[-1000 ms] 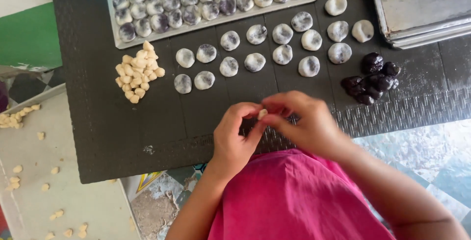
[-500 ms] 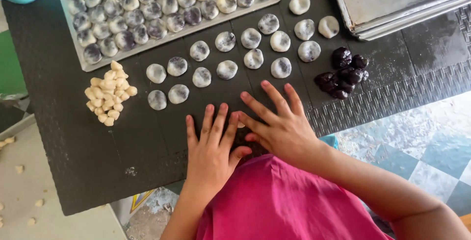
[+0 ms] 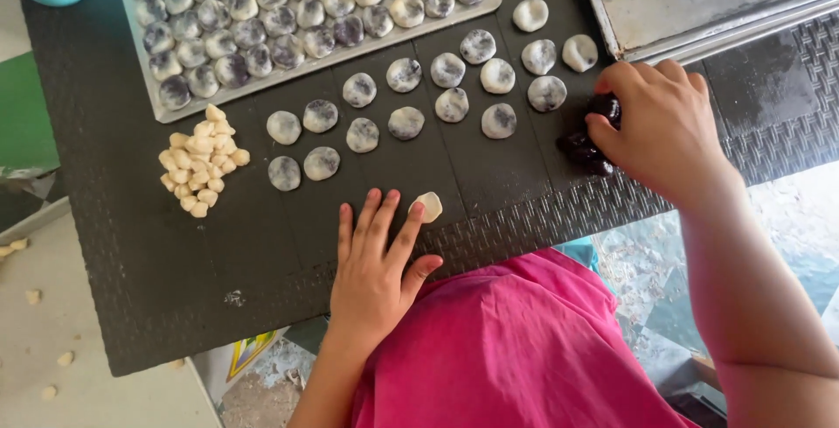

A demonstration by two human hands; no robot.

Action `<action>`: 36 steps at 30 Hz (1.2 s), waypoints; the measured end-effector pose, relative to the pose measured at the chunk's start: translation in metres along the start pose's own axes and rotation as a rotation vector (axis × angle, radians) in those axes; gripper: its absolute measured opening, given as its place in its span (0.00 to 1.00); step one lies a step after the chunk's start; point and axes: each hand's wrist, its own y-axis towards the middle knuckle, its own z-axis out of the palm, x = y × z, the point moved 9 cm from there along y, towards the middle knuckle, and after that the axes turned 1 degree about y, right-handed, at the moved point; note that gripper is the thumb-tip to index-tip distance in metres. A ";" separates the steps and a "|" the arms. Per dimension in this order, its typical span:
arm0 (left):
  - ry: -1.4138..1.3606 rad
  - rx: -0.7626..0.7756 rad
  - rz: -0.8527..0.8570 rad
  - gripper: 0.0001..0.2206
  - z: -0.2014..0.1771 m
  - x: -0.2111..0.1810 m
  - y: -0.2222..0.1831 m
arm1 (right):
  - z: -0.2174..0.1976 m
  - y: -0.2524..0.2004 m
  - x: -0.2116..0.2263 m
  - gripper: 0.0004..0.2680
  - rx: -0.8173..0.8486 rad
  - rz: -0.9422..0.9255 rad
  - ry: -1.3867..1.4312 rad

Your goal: Manually preparing filled dough balls by flattening dough, adding filling, and sealing them.

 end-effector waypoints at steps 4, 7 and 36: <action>-0.024 -0.016 -0.006 0.31 -0.002 0.000 -0.002 | -0.005 -0.006 -0.007 0.12 0.047 0.087 0.243; -0.016 -0.008 -0.006 0.32 0.000 0.000 -0.003 | -0.019 -0.016 0.000 0.11 -0.130 -0.138 0.338; -0.101 -0.084 -0.317 0.06 0.007 0.021 0.039 | 0.018 -0.083 0.190 0.07 -0.434 -0.612 0.404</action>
